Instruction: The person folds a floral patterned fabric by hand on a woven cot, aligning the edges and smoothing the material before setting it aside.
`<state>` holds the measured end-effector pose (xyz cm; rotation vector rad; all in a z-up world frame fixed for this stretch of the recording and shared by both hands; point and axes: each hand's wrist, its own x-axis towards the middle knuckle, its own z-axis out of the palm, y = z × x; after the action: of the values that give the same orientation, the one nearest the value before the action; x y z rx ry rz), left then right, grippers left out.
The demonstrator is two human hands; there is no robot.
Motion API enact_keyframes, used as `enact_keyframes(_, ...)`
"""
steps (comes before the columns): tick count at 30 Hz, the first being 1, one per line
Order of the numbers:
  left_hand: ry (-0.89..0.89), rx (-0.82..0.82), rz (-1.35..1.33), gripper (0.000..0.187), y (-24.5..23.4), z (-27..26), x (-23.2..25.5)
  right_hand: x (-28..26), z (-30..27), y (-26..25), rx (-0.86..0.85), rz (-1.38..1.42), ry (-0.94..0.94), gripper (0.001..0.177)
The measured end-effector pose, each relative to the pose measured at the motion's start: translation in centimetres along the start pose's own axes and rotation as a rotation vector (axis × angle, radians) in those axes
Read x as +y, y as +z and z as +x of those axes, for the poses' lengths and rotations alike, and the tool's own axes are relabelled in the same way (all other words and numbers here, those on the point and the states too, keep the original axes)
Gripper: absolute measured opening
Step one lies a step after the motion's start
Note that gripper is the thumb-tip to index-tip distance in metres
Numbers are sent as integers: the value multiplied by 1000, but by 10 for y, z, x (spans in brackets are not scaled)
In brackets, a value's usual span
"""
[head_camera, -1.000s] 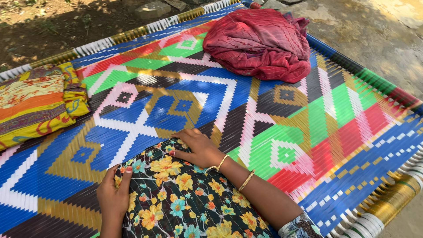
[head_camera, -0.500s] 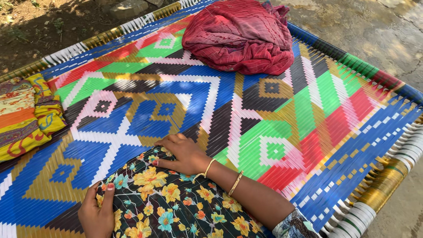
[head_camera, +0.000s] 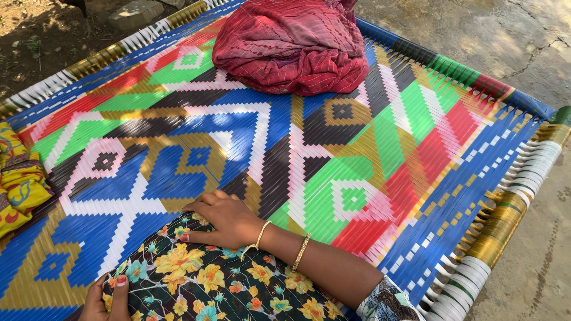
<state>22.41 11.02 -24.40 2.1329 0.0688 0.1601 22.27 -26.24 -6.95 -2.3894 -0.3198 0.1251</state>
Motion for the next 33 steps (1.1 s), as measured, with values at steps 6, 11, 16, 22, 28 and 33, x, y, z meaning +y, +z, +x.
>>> enact_keyframes(6, 18, -47, 46, 39, -3, 20, -49, 3, 2, 5, -14, 0, 8, 79)
enact_keyframes(11, -5, -73, 70, 39, -6, 30, -56, 5, 2, 6, -21, -8, 8, 81)
enact_keyframes(16, -17, -82, 83, 39, -5, 33, -53, 7, 4, 9, -19, -12, 0, 82)
enact_keyframes(22, -30, -82, 97, 40, -5, 36, -48, 6, 4, 9, -20, -21, 17, 82)
enact_keyframes(28, -35, -101, 108, 40, 1, 43, -46, 7, 4, 9, -25, -27, 18, 84)
enact_keyframes(33, -38, -111, 110, 41, -11, 50, -52, 10, 5, 13, -48, -9, 24, 87)
